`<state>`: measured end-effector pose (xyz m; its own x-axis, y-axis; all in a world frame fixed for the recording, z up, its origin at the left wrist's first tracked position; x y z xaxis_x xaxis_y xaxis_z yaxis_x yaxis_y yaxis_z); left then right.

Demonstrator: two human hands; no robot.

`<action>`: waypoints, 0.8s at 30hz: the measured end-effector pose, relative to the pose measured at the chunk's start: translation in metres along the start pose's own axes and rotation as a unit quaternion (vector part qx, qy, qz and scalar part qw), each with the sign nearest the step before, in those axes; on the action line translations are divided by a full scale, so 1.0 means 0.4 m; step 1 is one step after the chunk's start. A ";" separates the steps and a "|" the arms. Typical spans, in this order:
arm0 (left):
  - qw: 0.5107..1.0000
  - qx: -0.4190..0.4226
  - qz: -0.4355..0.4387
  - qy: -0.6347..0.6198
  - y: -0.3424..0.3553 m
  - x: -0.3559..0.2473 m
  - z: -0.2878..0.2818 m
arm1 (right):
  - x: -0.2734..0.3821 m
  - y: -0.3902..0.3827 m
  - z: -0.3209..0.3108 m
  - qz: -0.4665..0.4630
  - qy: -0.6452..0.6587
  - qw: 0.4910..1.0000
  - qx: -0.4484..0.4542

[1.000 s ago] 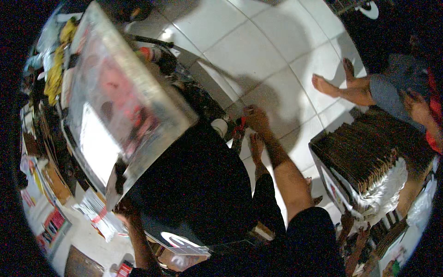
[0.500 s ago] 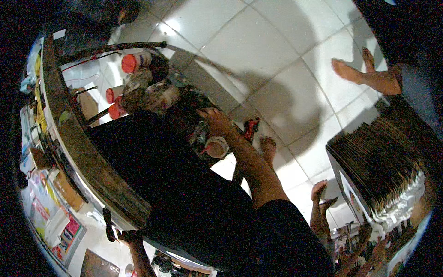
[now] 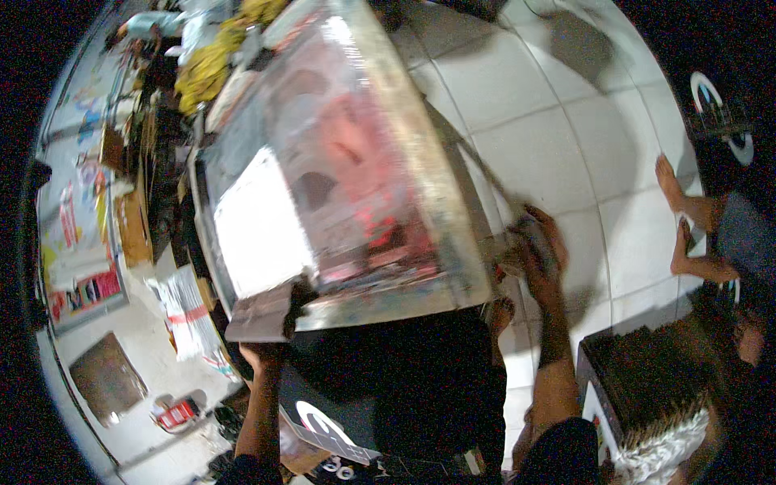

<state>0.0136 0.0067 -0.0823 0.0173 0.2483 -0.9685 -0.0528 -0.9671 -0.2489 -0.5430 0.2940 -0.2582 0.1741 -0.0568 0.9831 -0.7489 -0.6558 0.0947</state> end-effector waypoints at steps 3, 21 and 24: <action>0.995 -0.093 0.016 -0.034 -0.018 0.037 0.066 | 0.330 0.017 -0.162 0.169 0.069 0.980 0.079; 0.983 -0.182 -0.009 -0.029 -0.053 0.023 0.207 | 0.892 0.102 0.147 0.076 -0.031 0.969 0.233; 0.983 -0.181 -0.016 -0.029 -0.054 0.019 0.215 | 0.893 0.083 0.198 -0.057 -0.040 0.968 0.243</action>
<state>-0.0712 0.0344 -0.0848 -0.0444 0.2707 -0.9617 0.3061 -0.9126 -0.2710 -0.4551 0.1921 0.0835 0.3021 -0.0086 0.9532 -0.3369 -0.9364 0.0983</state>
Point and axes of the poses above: each hand's wrist, its own y-axis towards the middle knuckle, its own z-axis out of the palm, x = y × z, the point moved 1 cm from there along y, towards the middle knuckle, and after that the axes turned 1 degree about z, right-handed, at the moved point
